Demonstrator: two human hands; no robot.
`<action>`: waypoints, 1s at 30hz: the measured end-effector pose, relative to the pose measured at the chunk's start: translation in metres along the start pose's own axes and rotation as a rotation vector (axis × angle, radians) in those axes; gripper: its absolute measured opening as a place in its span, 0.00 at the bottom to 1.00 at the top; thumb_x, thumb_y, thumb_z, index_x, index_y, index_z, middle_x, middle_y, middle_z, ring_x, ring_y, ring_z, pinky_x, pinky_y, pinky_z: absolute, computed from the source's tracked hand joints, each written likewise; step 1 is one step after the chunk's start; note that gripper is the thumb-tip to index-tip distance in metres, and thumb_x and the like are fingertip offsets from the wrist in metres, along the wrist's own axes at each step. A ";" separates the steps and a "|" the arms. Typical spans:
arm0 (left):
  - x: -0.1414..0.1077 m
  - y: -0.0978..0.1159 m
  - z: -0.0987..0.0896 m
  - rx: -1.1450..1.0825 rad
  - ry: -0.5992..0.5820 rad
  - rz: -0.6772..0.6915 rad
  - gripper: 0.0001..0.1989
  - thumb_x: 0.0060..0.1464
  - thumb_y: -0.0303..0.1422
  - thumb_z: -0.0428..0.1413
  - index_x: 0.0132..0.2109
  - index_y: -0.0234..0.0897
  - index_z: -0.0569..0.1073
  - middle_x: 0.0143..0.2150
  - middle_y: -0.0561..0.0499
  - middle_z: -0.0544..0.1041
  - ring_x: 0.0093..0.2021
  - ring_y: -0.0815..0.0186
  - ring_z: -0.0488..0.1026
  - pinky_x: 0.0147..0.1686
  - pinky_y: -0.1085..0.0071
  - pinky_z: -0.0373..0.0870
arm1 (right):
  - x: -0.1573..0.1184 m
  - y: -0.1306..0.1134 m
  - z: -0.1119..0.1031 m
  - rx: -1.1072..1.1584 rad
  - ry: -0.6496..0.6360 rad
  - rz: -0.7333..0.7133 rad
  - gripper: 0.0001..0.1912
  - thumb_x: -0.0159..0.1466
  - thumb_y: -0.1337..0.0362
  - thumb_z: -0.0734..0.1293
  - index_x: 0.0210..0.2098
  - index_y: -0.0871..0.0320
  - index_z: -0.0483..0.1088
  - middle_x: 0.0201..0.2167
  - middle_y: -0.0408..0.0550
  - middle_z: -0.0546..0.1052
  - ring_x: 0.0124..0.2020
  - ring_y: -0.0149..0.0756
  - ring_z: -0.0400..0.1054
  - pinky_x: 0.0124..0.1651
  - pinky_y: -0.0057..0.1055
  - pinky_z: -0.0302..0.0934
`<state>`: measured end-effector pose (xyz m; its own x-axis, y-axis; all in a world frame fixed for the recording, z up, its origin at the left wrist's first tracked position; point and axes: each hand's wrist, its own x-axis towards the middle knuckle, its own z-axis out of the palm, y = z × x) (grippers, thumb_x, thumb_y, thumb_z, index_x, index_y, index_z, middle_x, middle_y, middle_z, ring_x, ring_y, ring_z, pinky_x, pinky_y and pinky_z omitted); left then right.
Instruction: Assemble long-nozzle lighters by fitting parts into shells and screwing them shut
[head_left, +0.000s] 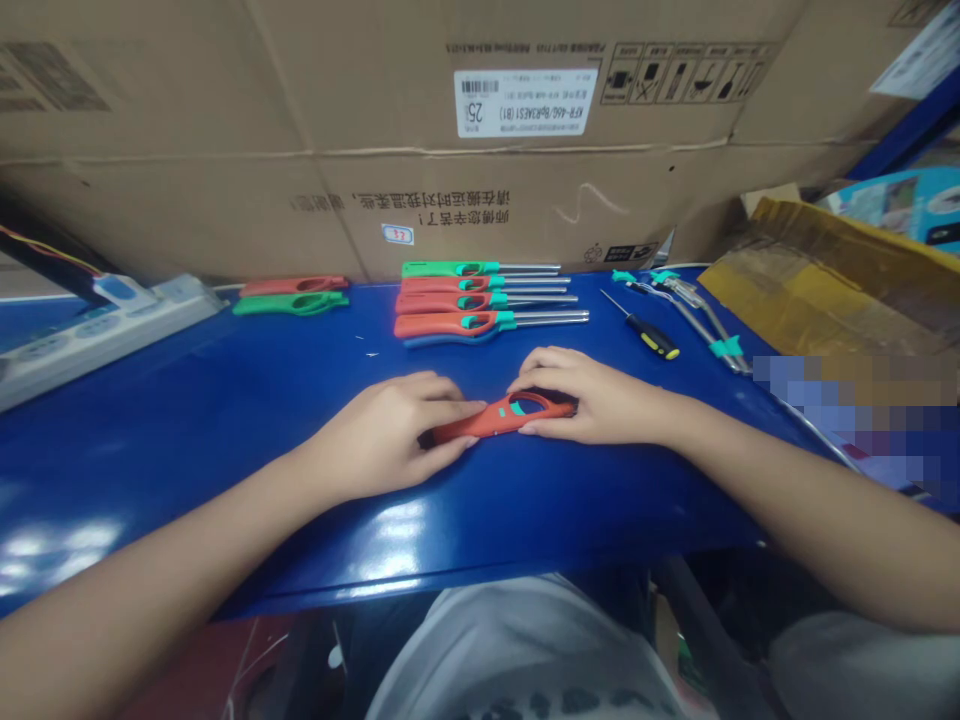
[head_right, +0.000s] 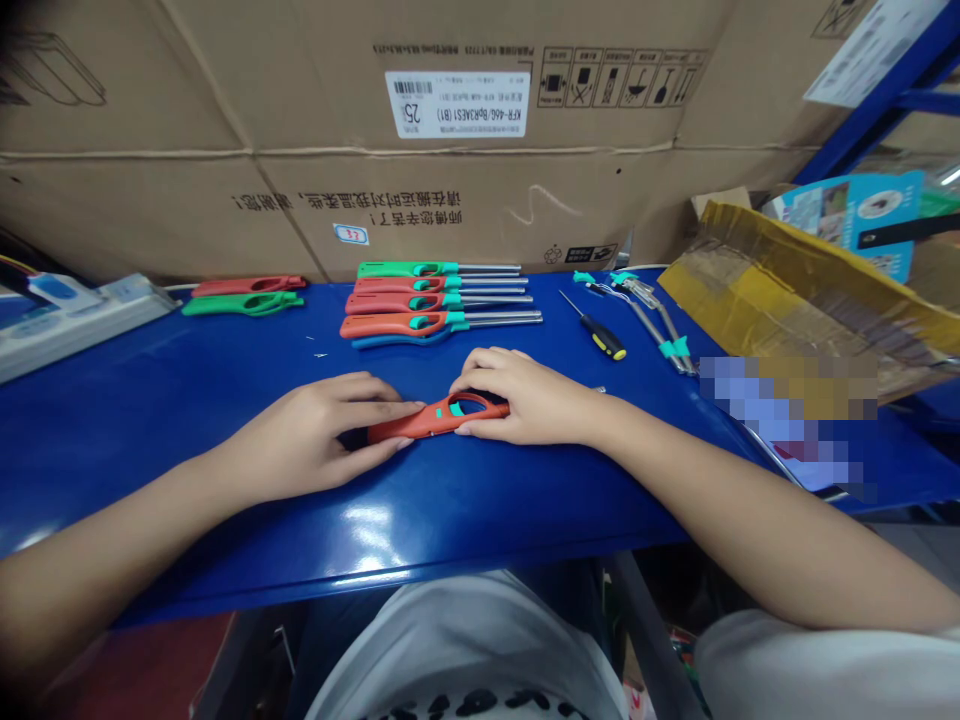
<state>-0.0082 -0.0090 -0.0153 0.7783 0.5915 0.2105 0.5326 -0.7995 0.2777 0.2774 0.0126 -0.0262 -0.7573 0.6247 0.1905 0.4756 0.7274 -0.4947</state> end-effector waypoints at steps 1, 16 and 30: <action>0.000 0.000 0.000 0.001 0.003 0.002 0.17 0.65 0.37 0.55 0.57 0.41 0.78 0.48 0.46 0.80 0.46 0.59 0.77 0.46 0.64 0.75 | 0.000 -0.001 0.000 -0.002 -0.004 0.004 0.18 0.66 0.55 0.70 0.53 0.55 0.74 0.50 0.53 0.74 0.52 0.45 0.69 0.57 0.43 0.63; 0.000 -0.001 0.001 0.006 -0.013 -0.008 0.16 0.64 0.36 0.56 0.56 0.40 0.78 0.48 0.47 0.80 0.46 0.59 0.76 0.45 0.64 0.74 | 0.000 -0.001 -0.001 -0.036 -0.034 0.036 0.18 0.65 0.54 0.71 0.51 0.56 0.74 0.50 0.53 0.73 0.53 0.45 0.68 0.57 0.44 0.61; 0.000 0.003 0.008 0.250 0.006 0.059 0.15 0.64 0.33 0.55 0.55 0.35 0.77 0.44 0.44 0.79 0.44 0.58 0.77 0.43 0.65 0.74 | 0.002 -0.008 -0.002 -0.390 -0.058 -0.076 0.19 0.67 0.58 0.67 0.55 0.59 0.74 0.46 0.53 0.77 0.39 0.41 0.72 0.44 0.37 0.62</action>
<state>-0.0037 -0.0120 -0.0216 0.8088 0.5431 0.2255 0.5526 -0.8331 0.0245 0.2734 0.0085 -0.0202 -0.8155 0.5559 0.1609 0.5428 0.8312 -0.1203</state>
